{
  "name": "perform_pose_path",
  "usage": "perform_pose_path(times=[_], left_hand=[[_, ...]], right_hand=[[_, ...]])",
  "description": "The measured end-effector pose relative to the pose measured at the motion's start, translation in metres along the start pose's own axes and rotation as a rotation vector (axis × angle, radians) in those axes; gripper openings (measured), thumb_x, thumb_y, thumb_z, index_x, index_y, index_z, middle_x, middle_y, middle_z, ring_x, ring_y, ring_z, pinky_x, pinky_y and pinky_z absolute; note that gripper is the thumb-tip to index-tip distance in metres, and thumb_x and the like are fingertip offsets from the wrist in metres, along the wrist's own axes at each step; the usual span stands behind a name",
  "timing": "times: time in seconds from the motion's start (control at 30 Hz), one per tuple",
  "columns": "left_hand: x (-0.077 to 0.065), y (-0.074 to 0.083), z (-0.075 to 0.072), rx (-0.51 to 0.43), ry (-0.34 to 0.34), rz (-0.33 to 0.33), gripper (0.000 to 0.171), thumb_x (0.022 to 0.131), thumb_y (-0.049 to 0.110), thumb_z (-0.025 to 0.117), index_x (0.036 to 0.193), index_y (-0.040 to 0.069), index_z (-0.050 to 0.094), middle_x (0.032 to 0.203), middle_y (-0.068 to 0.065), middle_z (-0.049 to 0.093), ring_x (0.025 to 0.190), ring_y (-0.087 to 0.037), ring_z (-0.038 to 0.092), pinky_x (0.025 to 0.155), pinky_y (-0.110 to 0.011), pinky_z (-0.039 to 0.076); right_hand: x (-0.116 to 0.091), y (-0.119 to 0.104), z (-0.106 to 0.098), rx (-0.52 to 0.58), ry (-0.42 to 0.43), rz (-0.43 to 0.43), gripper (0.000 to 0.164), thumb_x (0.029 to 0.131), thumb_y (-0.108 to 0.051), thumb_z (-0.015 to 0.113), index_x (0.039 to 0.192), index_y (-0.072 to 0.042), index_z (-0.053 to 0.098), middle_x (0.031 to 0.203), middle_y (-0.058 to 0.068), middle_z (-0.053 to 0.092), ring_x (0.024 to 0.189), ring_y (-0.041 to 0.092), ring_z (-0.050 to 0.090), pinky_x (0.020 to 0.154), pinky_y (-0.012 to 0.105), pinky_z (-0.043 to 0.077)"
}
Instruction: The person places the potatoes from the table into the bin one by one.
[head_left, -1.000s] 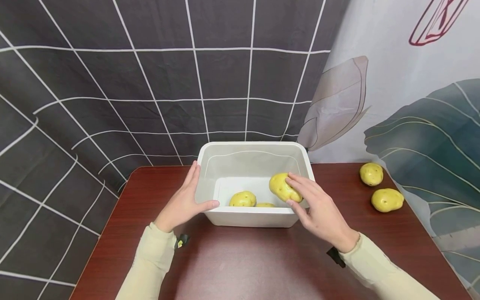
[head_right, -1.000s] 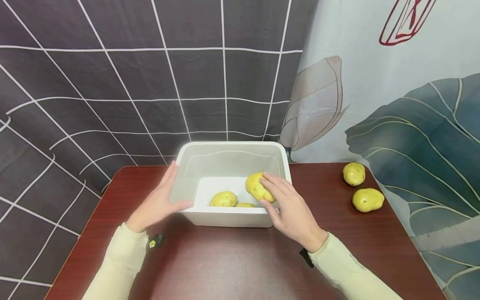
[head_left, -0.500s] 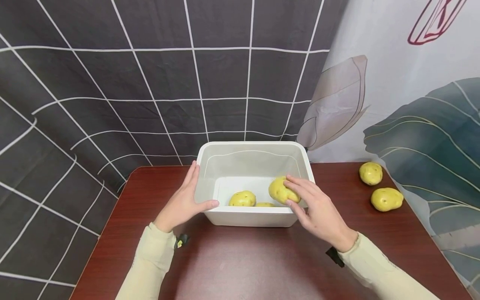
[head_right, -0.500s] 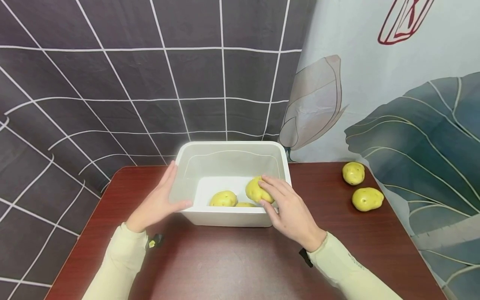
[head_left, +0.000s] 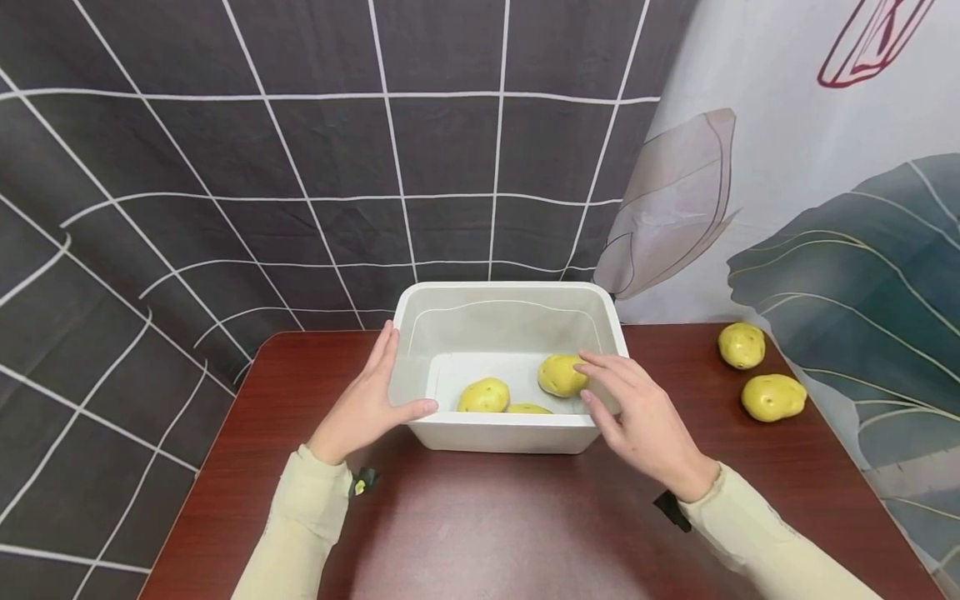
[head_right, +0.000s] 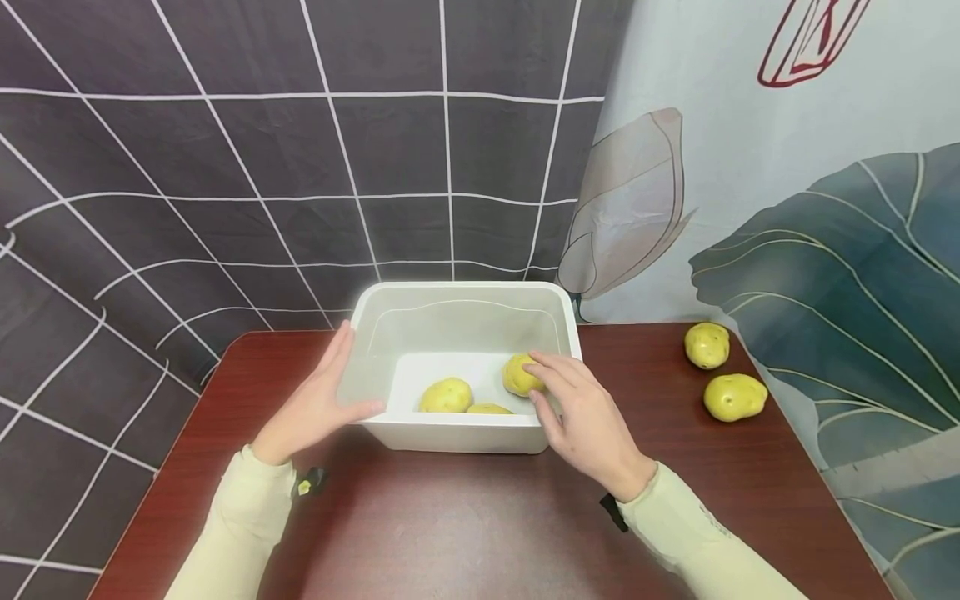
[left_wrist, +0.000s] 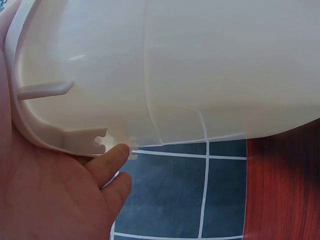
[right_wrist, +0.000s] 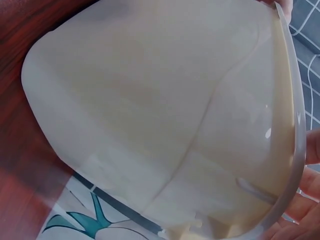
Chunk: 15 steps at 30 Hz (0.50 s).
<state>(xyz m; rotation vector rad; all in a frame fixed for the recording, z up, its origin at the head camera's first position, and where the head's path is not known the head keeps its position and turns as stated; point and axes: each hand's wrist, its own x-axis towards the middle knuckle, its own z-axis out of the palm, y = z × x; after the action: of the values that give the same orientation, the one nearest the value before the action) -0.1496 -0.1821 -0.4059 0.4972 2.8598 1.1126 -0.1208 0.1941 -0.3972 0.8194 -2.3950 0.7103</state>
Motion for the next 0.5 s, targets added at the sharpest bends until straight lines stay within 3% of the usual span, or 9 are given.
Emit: perform_pose_path(times=[0.5], left_hand=[[0.001,0.0,0.001,-0.004,0.001,0.003,0.12,0.081,0.061,0.076,0.162,0.007,0.005,0.169,-0.002,-0.002,0.152,-0.03,0.016,0.114,-0.052,0.033]], right_hand=[[-0.004,0.013,-0.012,-0.052,0.048,0.054,0.035,0.086,-0.008,0.072,0.121,-0.001,0.069,0.132,0.014,0.063,0.122,0.031,0.056,0.108,0.025,0.035]])
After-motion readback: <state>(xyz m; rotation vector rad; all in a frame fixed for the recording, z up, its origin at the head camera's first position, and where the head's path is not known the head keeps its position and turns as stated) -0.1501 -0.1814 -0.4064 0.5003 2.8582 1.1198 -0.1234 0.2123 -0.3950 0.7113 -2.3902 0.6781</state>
